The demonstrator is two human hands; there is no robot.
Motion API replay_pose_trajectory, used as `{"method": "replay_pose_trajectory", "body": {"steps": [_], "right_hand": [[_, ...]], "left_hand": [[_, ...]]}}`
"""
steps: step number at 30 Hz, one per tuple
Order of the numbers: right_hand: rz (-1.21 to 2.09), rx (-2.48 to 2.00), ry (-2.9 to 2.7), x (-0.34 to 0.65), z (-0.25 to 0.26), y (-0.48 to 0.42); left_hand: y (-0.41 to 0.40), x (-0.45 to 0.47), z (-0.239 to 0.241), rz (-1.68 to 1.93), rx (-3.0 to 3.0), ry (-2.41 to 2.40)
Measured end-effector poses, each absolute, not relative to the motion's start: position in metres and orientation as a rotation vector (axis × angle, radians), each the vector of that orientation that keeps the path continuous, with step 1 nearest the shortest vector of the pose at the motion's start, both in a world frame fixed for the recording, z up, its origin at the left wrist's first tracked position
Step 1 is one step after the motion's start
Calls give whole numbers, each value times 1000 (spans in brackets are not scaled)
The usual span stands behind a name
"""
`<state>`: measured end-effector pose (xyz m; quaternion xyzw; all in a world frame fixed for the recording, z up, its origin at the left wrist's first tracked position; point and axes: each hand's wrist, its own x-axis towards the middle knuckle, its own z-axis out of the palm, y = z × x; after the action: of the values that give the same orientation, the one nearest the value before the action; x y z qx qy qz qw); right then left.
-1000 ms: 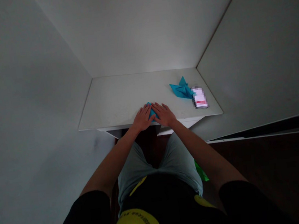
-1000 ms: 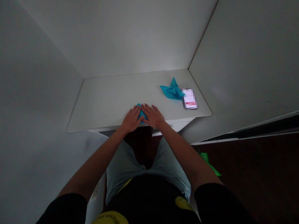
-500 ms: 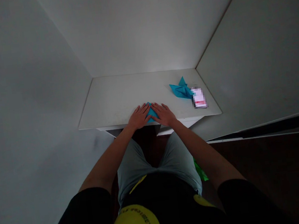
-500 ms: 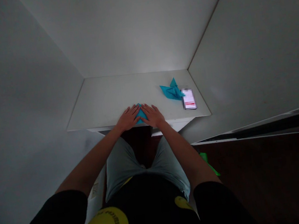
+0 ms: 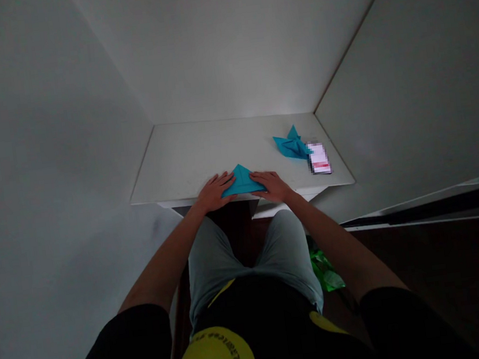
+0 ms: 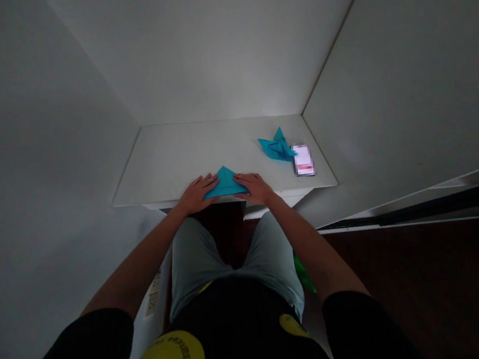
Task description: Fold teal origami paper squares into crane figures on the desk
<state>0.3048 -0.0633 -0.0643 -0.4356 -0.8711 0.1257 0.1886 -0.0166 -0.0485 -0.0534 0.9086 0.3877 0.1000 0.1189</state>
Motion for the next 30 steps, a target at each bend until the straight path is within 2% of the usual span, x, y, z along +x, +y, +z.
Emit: {"method": "replay_pose_trajectory", "body": {"steps": [14,23,27,30], "right_hand": [[698,-1125,-2139,316,-64,-61],[998,-1228,-1904,320,-69,-56],[935,-1377,-1861,313,-68,-53],[702,-1493,-1918,301,-60,-54]], "left_hand": [[-32,-27,-60,424,2319,1161],[-35,-26,-56,508,2287,1179],[-36,-19,-54,573,2265,1286],[-40,-4,-47,592,2278,1444]]}}
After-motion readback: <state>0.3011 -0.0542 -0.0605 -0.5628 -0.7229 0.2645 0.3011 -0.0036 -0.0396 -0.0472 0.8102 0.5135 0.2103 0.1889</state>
